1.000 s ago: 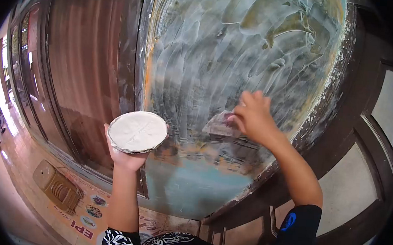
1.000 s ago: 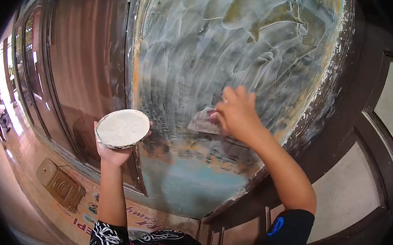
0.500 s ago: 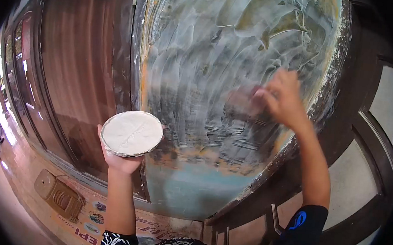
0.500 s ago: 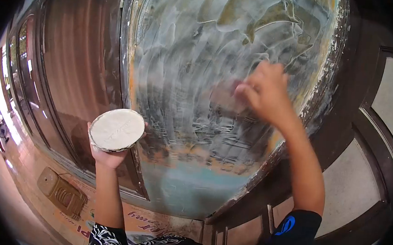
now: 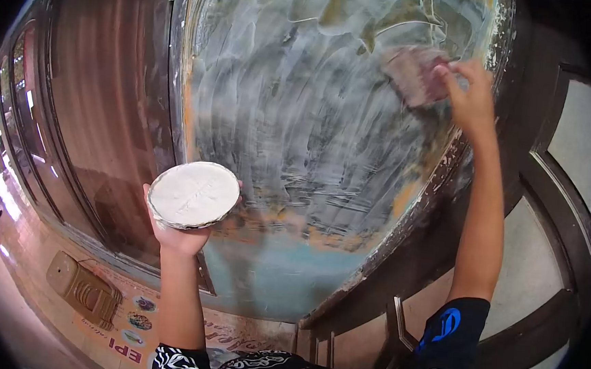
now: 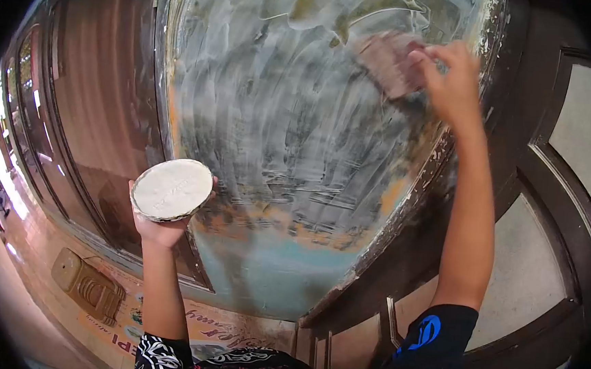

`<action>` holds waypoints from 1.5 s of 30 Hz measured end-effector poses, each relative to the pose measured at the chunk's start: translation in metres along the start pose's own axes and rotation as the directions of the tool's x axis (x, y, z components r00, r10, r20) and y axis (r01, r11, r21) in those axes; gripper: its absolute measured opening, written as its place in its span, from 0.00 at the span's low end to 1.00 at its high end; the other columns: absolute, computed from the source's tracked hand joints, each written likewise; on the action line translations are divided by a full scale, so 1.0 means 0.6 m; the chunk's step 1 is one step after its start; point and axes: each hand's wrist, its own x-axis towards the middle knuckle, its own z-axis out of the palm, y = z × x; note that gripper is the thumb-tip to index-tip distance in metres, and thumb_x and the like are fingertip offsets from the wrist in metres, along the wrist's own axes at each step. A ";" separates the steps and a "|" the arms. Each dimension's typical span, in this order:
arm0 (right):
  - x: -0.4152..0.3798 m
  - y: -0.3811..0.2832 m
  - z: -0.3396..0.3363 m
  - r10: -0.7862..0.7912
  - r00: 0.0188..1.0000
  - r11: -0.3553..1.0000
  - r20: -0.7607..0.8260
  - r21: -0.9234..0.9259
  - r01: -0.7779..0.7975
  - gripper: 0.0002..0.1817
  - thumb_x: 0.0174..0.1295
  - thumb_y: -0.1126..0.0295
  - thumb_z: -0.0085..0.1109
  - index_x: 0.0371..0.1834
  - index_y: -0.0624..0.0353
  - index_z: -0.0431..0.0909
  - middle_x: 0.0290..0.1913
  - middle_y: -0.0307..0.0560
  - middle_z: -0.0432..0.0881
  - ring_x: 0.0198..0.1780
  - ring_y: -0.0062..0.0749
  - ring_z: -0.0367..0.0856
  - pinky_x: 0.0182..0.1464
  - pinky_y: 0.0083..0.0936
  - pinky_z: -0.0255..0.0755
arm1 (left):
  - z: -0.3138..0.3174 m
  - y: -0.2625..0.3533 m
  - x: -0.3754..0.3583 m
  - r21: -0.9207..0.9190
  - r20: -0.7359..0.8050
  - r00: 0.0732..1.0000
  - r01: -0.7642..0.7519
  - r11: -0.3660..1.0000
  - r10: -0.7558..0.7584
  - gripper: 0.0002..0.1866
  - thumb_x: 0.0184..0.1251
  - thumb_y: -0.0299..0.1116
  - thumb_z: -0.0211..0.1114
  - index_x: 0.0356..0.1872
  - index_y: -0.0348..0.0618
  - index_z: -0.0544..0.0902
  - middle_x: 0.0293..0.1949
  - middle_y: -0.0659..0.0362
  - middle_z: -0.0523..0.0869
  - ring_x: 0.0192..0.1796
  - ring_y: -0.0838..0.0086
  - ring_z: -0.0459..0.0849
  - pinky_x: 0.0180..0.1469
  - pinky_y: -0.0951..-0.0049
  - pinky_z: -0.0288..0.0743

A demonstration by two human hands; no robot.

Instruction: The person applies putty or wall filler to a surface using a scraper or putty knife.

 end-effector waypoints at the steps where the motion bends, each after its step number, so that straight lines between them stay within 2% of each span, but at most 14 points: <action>1: -0.030 -0.044 0.011 -0.087 0.990 0.995 0.114 0.059 0.080 0.14 0.59 0.53 0.70 0.37 0.51 0.89 0.44 0.46 0.79 0.53 0.47 0.72 0.56 0.43 0.63 | 0.003 -0.005 -0.002 -0.008 -0.019 1.000 0.000 1.000 0.000 0.49 0.67 0.75 0.46 0.73 0.40 0.67 0.74 0.45 0.68 0.73 0.42 0.67 0.75 0.41 0.60; 4: -0.152 -0.165 0.076 -0.250 0.805 0.968 0.538 0.131 0.214 0.12 0.57 0.55 0.69 0.31 0.50 0.89 0.41 0.44 0.74 0.51 0.46 0.68 0.50 0.46 0.61 | 0.005 -0.022 -0.004 -0.021 -0.061 0.998 0.008 1.000 -0.010 0.48 0.67 0.75 0.47 0.72 0.44 0.69 0.73 0.47 0.70 0.72 0.44 0.68 0.73 0.42 0.63; 9: -0.158 -0.170 0.133 -0.336 0.805 0.931 0.489 0.043 0.363 0.13 0.58 0.53 0.67 0.31 0.50 0.89 0.45 0.46 0.75 0.51 0.45 0.69 0.49 0.49 0.62 | 0.007 -0.036 -0.007 -0.002 -0.040 0.999 0.007 1.000 -0.007 0.46 0.67 0.75 0.46 0.71 0.46 0.71 0.71 0.49 0.72 0.70 0.46 0.71 0.72 0.42 0.65; 11: -0.046 -0.147 0.076 -0.151 0.898 0.936 0.413 -0.233 0.264 0.15 0.59 0.50 0.66 0.34 0.49 0.89 0.49 0.46 0.76 0.54 0.47 0.69 0.53 0.53 0.62 | 0.016 -0.039 -0.010 -0.008 -0.041 0.999 0.007 1.000 -0.007 0.45 0.68 0.75 0.45 0.71 0.47 0.72 0.70 0.50 0.74 0.70 0.47 0.72 0.72 0.42 0.65; 13: 0.035 -0.044 0.062 -0.046 0.997 0.986 -0.067 -0.164 0.034 0.19 0.63 0.46 0.64 0.40 0.50 0.90 0.50 0.45 0.79 0.58 0.48 0.70 0.56 0.61 0.62 | 0.011 -0.036 -0.011 -0.002 -0.056 0.998 -0.013 1.000 0.013 0.45 0.68 0.75 0.45 0.71 0.47 0.72 0.70 0.50 0.74 0.70 0.47 0.72 0.72 0.43 0.64; 16: 0.094 0.054 0.015 0.116 0.969 0.987 -0.217 -0.079 -0.136 0.18 0.64 0.49 0.66 0.41 0.52 0.89 0.49 0.47 0.80 0.57 0.49 0.72 0.57 0.57 0.63 | 0.009 -0.029 -0.018 0.002 -0.063 0.998 -0.030 1.000 0.030 0.45 0.68 0.75 0.45 0.71 0.47 0.71 0.71 0.50 0.73 0.71 0.47 0.71 0.73 0.43 0.63; 18: 0.085 0.061 0.005 0.078 0.988 0.962 -0.134 0.271 -0.040 0.18 0.62 0.51 0.69 0.42 0.55 0.88 0.48 0.49 0.81 0.55 0.50 0.74 0.59 0.49 0.65 | 0.016 -0.024 -0.021 0.011 -0.018 1.000 -0.019 1.000 0.019 0.46 0.68 0.75 0.45 0.72 0.44 0.69 0.72 0.48 0.71 0.72 0.46 0.69 0.75 0.42 0.60; 23: -0.104 -0.181 0.076 -0.256 0.844 0.965 0.470 0.165 0.201 0.12 0.59 0.54 0.68 0.34 0.49 0.89 0.44 0.44 0.75 0.54 0.47 0.68 0.54 0.47 0.60 | 0.023 -0.022 -0.022 0.001 -0.032 0.999 -0.037 0.999 0.037 0.47 0.68 0.75 0.45 0.72 0.44 0.69 0.73 0.48 0.71 0.73 0.44 0.69 0.75 0.41 0.60; 27: -0.097 -0.178 0.130 -0.296 0.845 0.952 0.445 0.064 0.300 0.13 0.56 0.54 0.70 0.34 0.51 0.89 0.46 0.44 0.74 0.54 0.47 0.67 0.54 0.49 0.60 | 0.024 -0.022 -0.020 -0.011 -0.137 0.988 -0.081 0.997 0.079 0.46 0.68 0.75 0.44 0.72 0.46 0.70 0.72 0.50 0.72 0.72 0.45 0.70 0.74 0.41 0.62; 30: 0.031 -0.076 0.095 -0.004 0.991 0.999 0.137 -0.040 0.010 0.14 0.62 0.52 0.68 0.38 0.50 0.89 0.53 0.48 0.79 0.61 0.52 0.71 0.56 0.58 0.62 | 0.036 -0.016 -0.023 0.040 -0.015 0.999 -0.038 0.999 0.038 0.45 0.69 0.75 0.43 0.71 0.48 0.72 0.71 0.53 0.74 0.71 0.50 0.72 0.73 0.44 0.64; 34: 0.117 0.119 0.009 0.389 0.901 0.915 -0.193 -0.028 -0.402 0.26 0.63 0.39 0.62 0.44 0.52 0.90 0.54 0.57 0.85 0.63 0.58 0.77 0.62 0.65 0.64 | 0.014 0.001 -0.025 0.002 -0.094 0.991 -0.091 0.996 0.090 0.45 0.68 0.75 0.44 0.71 0.48 0.72 0.71 0.54 0.74 0.71 0.50 0.72 0.73 0.44 0.65; 37: 0.082 0.097 -0.001 0.248 0.946 0.960 -0.208 0.186 -0.211 0.24 0.67 0.49 0.65 0.41 0.63 0.87 0.45 0.55 0.85 0.48 0.49 0.83 0.57 0.37 0.73 | 0.013 0.007 -0.028 -0.060 -0.086 0.989 -0.125 0.990 0.120 0.50 0.68 0.74 0.44 0.75 0.38 0.63 0.75 0.40 0.64 0.75 0.36 0.62 0.76 0.32 0.53; 38: 0.057 0.062 0.019 0.146 0.981 0.962 -0.126 0.249 -0.111 0.20 0.67 0.53 0.65 0.39 0.63 0.87 0.44 0.54 0.83 0.48 0.49 0.81 0.57 0.37 0.72 | 0.003 0.009 -0.026 0.034 -0.040 0.995 -0.092 0.995 0.094 0.45 0.68 0.76 0.44 0.71 0.48 0.72 0.71 0.53 0.74 0.71 0.50 0.72 0.73 0.44 0.64; 45: -0.059 -0.142 0.110 -0.218 0.936 0.973 0.276 0.133 0.187 0.13 0.60 0.55 0.69 0.36 0.54 0.88 0.45 0.47 0.75 0.54 0.50 0.69 0.54 0.46 0.64 | 0.008 -0.007 -0.011 0.031 -0.039 0.996 -0.075 0.997 0.076 0.45 0.69 0.75 0.44 0.70 0.46 0.72 0.70 0.54 0.75 0.70 0.50 0.73 0.73 0.45 0.65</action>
